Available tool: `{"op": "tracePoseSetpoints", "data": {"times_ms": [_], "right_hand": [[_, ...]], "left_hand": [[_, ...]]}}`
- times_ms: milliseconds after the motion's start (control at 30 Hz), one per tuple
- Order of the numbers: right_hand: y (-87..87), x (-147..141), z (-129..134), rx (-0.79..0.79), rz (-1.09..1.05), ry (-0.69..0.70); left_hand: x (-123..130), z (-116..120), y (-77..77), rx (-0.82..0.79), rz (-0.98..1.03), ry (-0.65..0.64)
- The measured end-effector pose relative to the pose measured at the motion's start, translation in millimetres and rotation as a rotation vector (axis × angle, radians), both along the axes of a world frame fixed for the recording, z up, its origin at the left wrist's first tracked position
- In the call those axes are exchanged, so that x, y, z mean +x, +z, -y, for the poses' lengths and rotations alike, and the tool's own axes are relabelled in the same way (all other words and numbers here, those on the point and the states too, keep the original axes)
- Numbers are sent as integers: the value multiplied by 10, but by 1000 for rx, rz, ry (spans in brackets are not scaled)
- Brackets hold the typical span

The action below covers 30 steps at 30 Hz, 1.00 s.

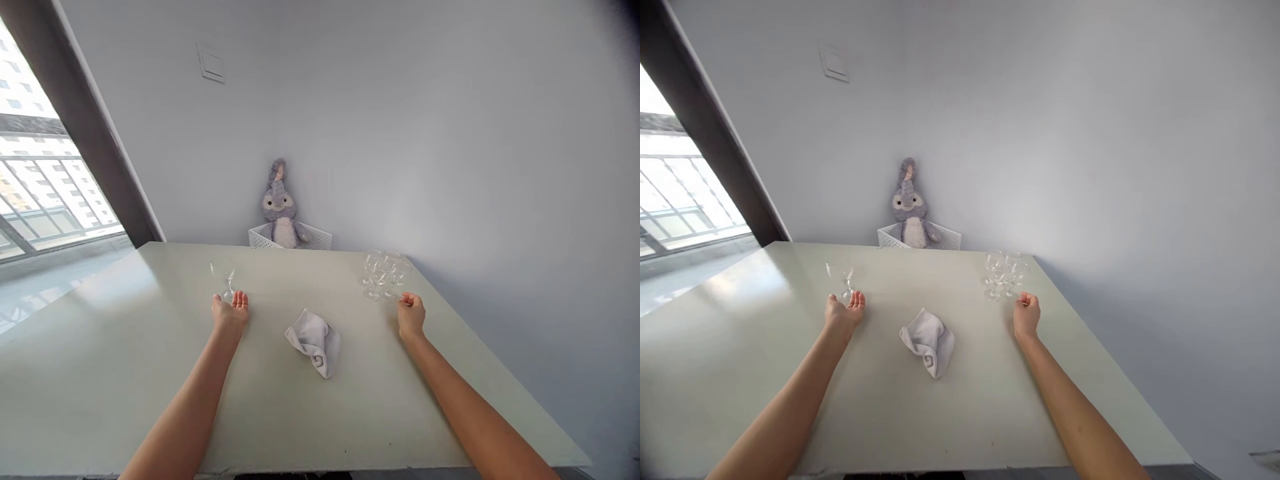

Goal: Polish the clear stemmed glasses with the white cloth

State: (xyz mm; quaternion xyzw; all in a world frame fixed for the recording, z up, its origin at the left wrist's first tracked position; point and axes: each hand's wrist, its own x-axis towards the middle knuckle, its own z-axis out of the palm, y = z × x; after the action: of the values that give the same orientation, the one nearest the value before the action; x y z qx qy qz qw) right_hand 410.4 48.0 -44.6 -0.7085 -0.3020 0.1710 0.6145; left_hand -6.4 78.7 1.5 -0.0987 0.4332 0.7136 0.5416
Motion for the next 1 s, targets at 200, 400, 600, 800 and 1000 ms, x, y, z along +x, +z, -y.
{"op": "tracePoseSetpoints", "data": {"times_ms": [200, 400, 600, 800, 1000], "right_hand": [[167, -772, 472, -63, 122, 584], [364, -1606, 820, -36, 875, 1011], [147, -1723, 659, -82, 713, 1009], [199, -1414, 404, 29, -551, 743], [355, -1319, 515, 271, -574, 567]], "left_hand": [[-69, -140, 26, 293, 117, -104], [-124, -236, 0, 538, 199, -146], [-95, -188, 18, 541, 156, -158], [365, 42, -17, 669, -81, -484], [863, 355, -69, 755, -346, -789]]}}
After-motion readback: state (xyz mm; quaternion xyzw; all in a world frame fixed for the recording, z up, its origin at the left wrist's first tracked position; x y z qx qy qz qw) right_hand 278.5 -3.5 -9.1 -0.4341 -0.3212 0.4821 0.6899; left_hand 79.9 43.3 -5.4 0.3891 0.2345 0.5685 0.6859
